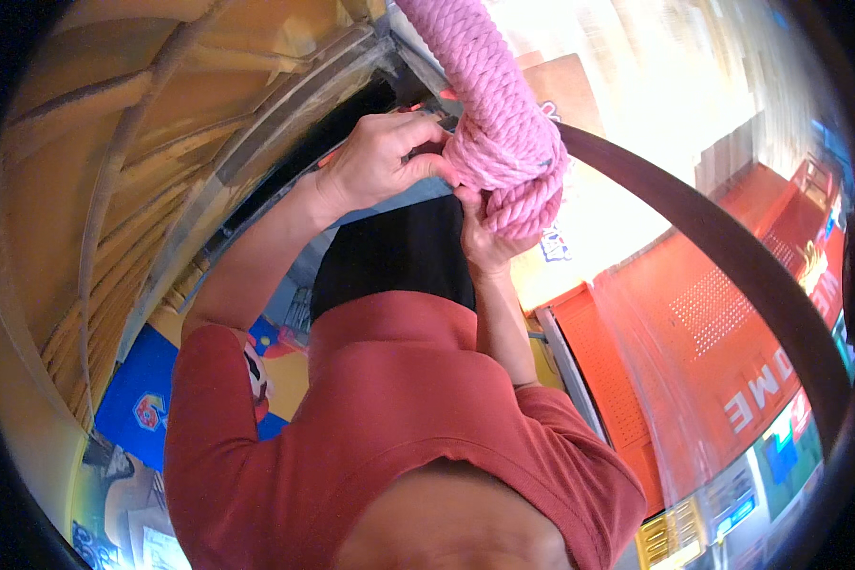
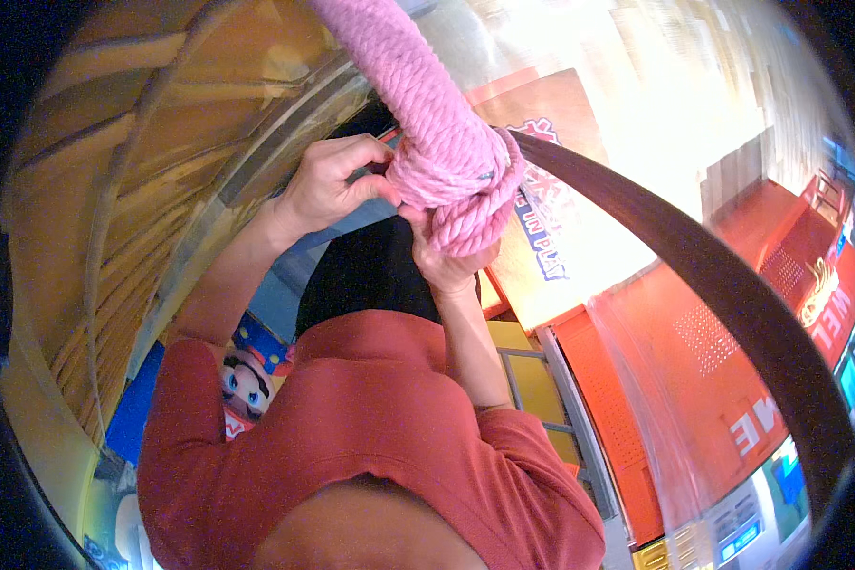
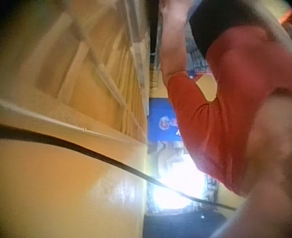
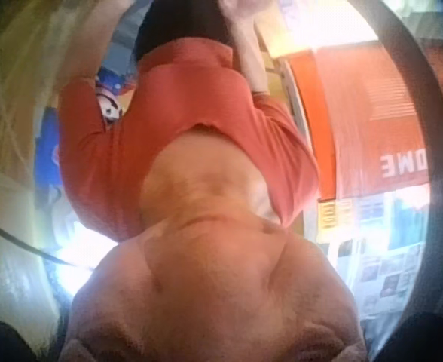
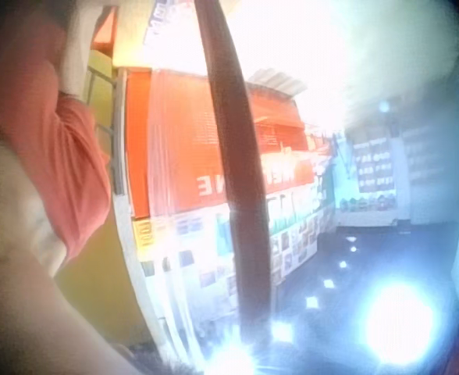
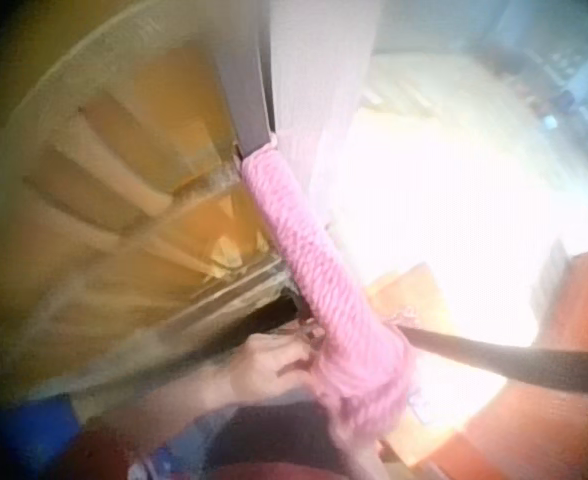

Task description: The person wraps a pink rope around a metal horizontal structural bar and ties it into multiple knots by hand.

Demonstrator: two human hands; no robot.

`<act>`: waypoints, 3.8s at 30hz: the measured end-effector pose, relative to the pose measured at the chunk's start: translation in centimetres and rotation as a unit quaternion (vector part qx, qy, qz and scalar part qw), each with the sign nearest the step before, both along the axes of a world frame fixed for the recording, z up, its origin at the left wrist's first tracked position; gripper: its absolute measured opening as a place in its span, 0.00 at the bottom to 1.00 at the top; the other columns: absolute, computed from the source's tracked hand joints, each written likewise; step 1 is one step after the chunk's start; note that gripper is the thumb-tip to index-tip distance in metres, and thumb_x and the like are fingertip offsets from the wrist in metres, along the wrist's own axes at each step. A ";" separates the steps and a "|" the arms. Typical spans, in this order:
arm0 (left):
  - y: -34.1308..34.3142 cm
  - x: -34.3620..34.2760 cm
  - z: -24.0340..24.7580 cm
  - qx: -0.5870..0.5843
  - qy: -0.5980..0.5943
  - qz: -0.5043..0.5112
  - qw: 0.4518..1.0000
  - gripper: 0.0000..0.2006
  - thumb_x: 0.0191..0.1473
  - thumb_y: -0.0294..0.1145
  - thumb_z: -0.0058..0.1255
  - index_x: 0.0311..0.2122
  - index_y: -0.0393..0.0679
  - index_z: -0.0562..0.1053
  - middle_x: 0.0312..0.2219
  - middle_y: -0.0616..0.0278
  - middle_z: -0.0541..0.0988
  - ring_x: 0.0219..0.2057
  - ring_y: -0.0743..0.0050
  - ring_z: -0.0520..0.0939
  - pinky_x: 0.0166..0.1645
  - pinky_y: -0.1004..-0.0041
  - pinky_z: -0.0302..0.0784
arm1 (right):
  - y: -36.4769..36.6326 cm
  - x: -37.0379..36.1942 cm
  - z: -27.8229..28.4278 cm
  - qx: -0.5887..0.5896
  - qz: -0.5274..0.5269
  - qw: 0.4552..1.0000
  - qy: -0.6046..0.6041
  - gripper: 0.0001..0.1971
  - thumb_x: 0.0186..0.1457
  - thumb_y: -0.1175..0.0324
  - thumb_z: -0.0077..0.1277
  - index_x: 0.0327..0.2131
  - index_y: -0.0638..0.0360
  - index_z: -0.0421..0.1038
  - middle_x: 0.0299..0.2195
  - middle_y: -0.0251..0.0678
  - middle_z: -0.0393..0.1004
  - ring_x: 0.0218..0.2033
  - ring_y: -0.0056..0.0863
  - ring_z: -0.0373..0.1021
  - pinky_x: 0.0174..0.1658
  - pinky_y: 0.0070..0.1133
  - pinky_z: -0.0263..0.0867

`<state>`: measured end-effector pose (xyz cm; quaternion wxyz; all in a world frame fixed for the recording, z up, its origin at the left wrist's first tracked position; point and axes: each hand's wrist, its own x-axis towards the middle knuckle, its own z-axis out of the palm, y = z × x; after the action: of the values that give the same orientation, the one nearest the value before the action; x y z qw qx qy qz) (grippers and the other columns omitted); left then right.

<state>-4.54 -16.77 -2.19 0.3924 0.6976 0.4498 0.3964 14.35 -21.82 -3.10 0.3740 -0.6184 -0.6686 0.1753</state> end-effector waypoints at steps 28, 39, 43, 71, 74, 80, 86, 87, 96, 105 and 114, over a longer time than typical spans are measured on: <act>-0.2 1.5 -2.0 -0.340 -0.236 -0.048 0.909 0.22 0.58 0.46 0.47 0.48 0.35 0.70 0.37 0.65 0.77 0.39 0.83 0.75 0.46 0.79 0.70 | -0.7 0.4 6.1 -0.393 -0.038 0.854 0.337 0.09 0.54 0.68 0.52 0.24 0.63 0.69 0.15 0.29 0.65 0.13 0.16 0.61 0.17 0.17 0.59; -1.0 2.0 -2.9 -0.339 -0.259 0.035 0.904 0.28 0.52 0.53 0.53 0.43 0.34 0.73 0.35 0.59 0.79 0.36 0.72 0.79 0.42 0.75 0.73 | 1.0 -0.4 10.2 -0.454 -0.007 0.829 0.325 0.08 0.52 0.68 0.52 0.28 0.64 0.74 0.16 0.30 0.68 0.12 0.17 0.62 0.13 0.14 0.55; -3.7 3.2 0.5 0.020 0.029 0.254 0.966 0.24 0.45 0.41 0.61 0.45 0.40 0.72 0.45 0.52 0.73 0.42 0.61 0.78 0.44 0.67 0.74 | 1.1 -0.2 11.0 -0.440 0.014 0.850 0.289 0.07 0.52 0.69 0.51 0.29 0.63 0.73 0.19 0.31 0.70 0.17 0.16 0.65 0.16 0.16 0.57; -2.6 -2.7 -3.0 -0.367 -0.721 0.122 0.575 0.06 0.59 0.32 0.44 0.33 0.41 0.69 0.21 0.70 0.67 0.17 0.88 0.63 0.15 0.88 0.54 | 13.9 -3.6 21.9 -0.157 0.331 0.930 0.016 0.15 0.57 0.63 0.49 0.31 0.70 0.72 0.29 0.37 0.77 0.31 0.26 0.74 0.35 0.23 0.69; -1.3 -3.6 -2.2 -0.375 -0.705 0.255 0.545 0.06 0.60 0.32 0.43 0.34 0.41 0.69 0.24 0.69 0.69 0.18 0.86 0.65 0.15 0.88 0.58 | 9.9 4.0 15.2 -0.412 0.114 0.890 0.159 0.16 0.61 0.61 0.42 0.32 0.66 0.73 0.25 0.38 0.76 0.22 0.25 0.72 0.27 0.20 0.69; 3.2 -6.7 -10.7 -0.493 -0.619 0.291 0.538 0.04 0.59 0.29 0.42 0.35 0.43 0.68 0.30 0.63 0.73 0.21 0.86 0.70 0.16 0.88 0.62 | 1.0 3.1 0.4 -0.513 0.026 0.758 0.402 0.17 0.61 0.57 0.42 0.37 0.61 0.71 0.32 0.36 0.76 0.33 0.23 0.72 0.37 0.22 0.68; 5.7 -0.9 -13.9 -0.617 -0.419 0.203 0.634 0.04 0.54 0.28 0.45 0.34 0.45 0.71 0.30 0.61 0.76 0.24 0.79 0.75 0.23 0.80 0.68 | 5.1 -2.5 -4.0 -0.529 0.054 0.448 0.719 0.17 0.61 0.55 0.42 0.45 0.56 0.68 0.42 0.32 0.74 0.39 0.25 0.71 0.44 0.25 0.68; 6.0 0.0 -14.3 -0.621 -0.374 0.181 0.665 0.04 0.53 0.28 0.46 0.34 0.45 0.72 0.29 0.61 0.77 0.25 0.78 0.75 0.24 0.79 0.69 | 5.4 -2.6 -4.3 -0.534 0.096 0.411 0.733 0.17 0.60 0.55 0.42 0.45 0.55 0.68 0.43 0.32 0.73 0.39 0.25 0.71 0.45 0.27 0.69; 5.3 -0.8 -16.8 -0.358 0.078 -0.006 0.931 0.13 0.41 0.26 0.57 0.36 0.41 0.74 0.27 0.60 0.79 0.26 0.71 0.80 0.27 0.71 0.76 | 6.2 -4.4 -10.2 -0.456 -0.137 0.262 0.840 0.14 0.58 0.60 0.42 0.43 0.57 0.67 0.35 0.35 0.72 0.35 0.33 0.69 0.41 0.40 0.68; 5.1 -1.0 -9.7 -0.049 0.358 -0.173 0.916 0.10 0.37 0.33 0.56 0.30 0.47 0.76 0.25 0.55 0.77 0.33 0.54 0.79 0.37 0.63 0.75 | 7.4 -4.9 -10.4 -0.447 -0.133 0.297 0.833 0.13 0.57 0.63 0.44 0.43 0.57 0.66 0.32 0.35 0.70 0.34 0.31 0.68 0.41 0.38 0.69; 4.9 -0.5 -9.3 -0.216 0.150 -0.218 0.940 0.10 0.46 0.35 0.54 0.31 0.43 0.70 0.33 0.55 0.75 0.36 0.50 0.77 0.41 0.67 0.74 | 7.3 -3.4 -10.2 -0.554 -0.292 0.311 0.715 0.12 0.56 0.66 0.45 0.43 0.57 0.66 0.30 0.34 0.69 0.33 0.29 0.68 0.40 0.35 0.69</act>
<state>-5.01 -11.91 -11.50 0.5385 0.7281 0.4155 0.0851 11.00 -14.54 -13.27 0.3025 -0.4696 0.3376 0.7576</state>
